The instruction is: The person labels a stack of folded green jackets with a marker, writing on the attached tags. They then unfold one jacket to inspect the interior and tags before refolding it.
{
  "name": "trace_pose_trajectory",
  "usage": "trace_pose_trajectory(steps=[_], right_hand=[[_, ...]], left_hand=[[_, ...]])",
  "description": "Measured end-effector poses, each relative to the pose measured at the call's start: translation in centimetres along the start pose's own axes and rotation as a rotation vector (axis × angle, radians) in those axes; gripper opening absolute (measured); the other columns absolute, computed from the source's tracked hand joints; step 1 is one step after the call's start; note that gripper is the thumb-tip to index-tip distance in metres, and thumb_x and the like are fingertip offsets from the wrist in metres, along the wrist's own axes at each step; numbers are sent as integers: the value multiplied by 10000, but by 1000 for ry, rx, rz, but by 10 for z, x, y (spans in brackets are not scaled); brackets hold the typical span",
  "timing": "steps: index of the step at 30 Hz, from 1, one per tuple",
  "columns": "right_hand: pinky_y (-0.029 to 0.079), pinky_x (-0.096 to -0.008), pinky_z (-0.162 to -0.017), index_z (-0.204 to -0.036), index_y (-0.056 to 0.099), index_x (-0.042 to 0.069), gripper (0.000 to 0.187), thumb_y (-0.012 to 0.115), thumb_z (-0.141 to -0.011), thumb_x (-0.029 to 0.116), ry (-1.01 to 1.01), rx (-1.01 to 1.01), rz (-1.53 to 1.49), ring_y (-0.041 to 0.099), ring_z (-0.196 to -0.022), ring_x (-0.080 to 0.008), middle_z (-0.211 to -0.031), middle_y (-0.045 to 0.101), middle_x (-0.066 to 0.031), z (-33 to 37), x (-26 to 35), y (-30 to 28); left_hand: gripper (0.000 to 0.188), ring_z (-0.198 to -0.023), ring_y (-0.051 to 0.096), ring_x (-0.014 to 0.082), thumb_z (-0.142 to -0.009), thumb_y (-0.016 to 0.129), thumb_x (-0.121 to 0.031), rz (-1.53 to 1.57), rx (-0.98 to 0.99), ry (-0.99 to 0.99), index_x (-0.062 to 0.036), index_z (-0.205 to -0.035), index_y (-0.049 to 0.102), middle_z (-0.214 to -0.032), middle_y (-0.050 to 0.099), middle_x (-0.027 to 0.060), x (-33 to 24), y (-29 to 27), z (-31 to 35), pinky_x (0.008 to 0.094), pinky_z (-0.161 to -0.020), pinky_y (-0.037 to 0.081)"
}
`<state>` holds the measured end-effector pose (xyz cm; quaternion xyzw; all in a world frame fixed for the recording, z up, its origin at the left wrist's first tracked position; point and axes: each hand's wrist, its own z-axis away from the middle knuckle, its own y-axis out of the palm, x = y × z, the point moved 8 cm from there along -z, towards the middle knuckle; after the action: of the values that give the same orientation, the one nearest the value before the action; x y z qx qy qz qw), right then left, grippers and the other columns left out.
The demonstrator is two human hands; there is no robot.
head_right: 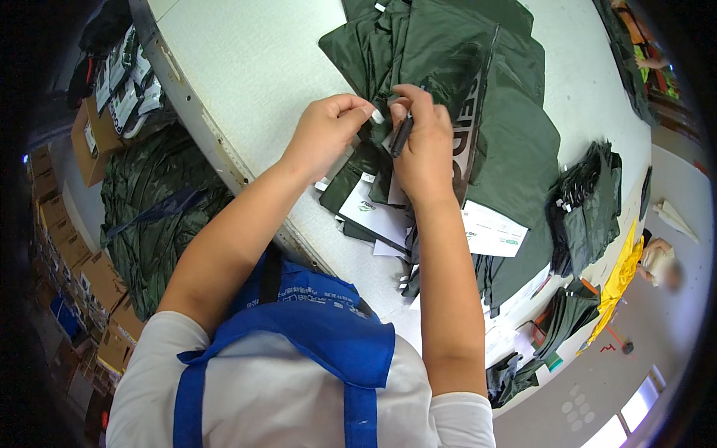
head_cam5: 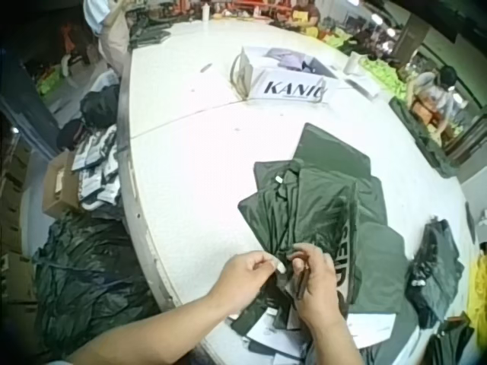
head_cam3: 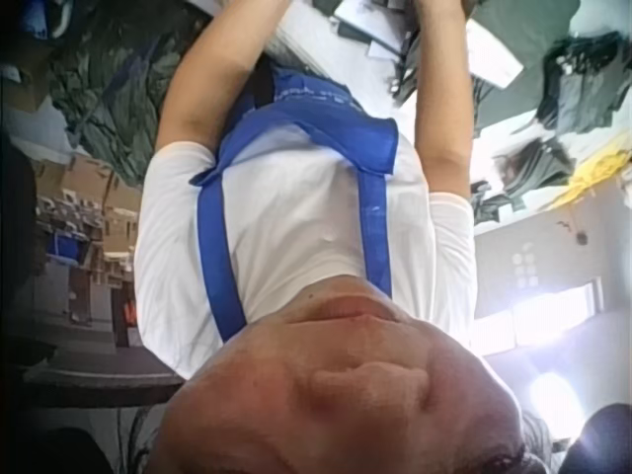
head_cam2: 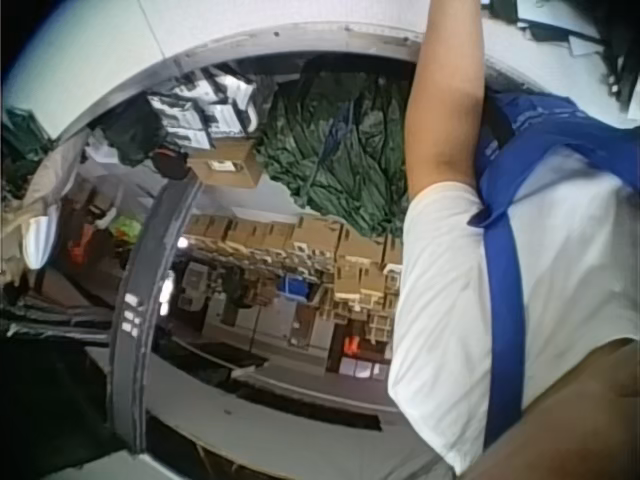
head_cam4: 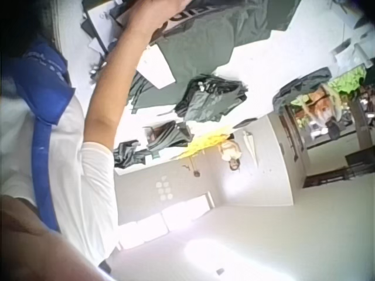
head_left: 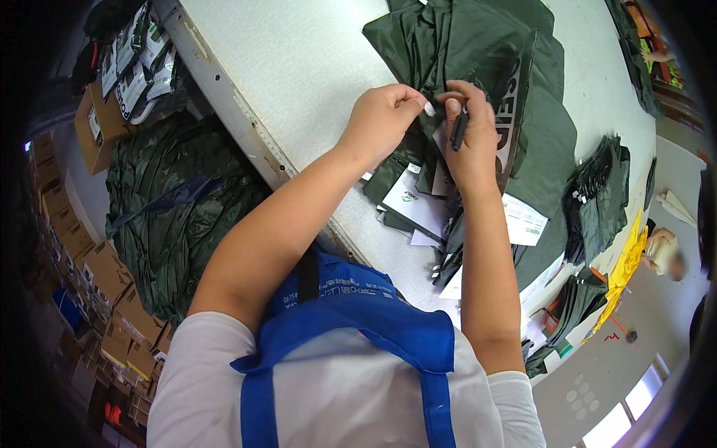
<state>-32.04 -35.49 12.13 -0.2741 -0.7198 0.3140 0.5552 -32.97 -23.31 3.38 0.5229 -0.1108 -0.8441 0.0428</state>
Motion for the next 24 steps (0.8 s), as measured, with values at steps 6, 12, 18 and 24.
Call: trace_pose_trajectory(steps=[6,12,18,24], right_hand=[[456,-325,-768,-1072,572,68,185,489,-970,198,173,15,-183,584,-874,-222,-844,680,-76,-5,-19,-27],[407,-276,-889,-1265,482,1,373,399,-1002,252,41,4,-566,565,-949,-150,-1033,649,-109,-14,56,-49],[442,-252,-821,-1077,644,9,275,522,-955,223,353,12,-564,582,-847,-98,-960,631,-53,9,-6,-32],[431,-243,-752,-924,569,5,114,570,-910,119,389,-113,-736,582,-766,-111,-803,606,-34,34,-44,-39]], left_hand=[[358,-622,614,268,-807,649,-237,-465,246,105,9,-1065,610,-688,627,142,-19,55,40,367,-603,478],[345,-889,642,336,-819,553,-198,-842,509,89,-72,-1137,590,-941,666,184,-11,121,54,424,-776,510],[208,-788,635,300,-871,536,-186,-781,640,292,-55,-1017,603,-850,647,142,5,111,86,425,-678,491],[341,-570,481,84,-852,640,-178,-391,-36,100,-16,-1139,550,-613,528,14,2,-3,54,255,-530,403]])
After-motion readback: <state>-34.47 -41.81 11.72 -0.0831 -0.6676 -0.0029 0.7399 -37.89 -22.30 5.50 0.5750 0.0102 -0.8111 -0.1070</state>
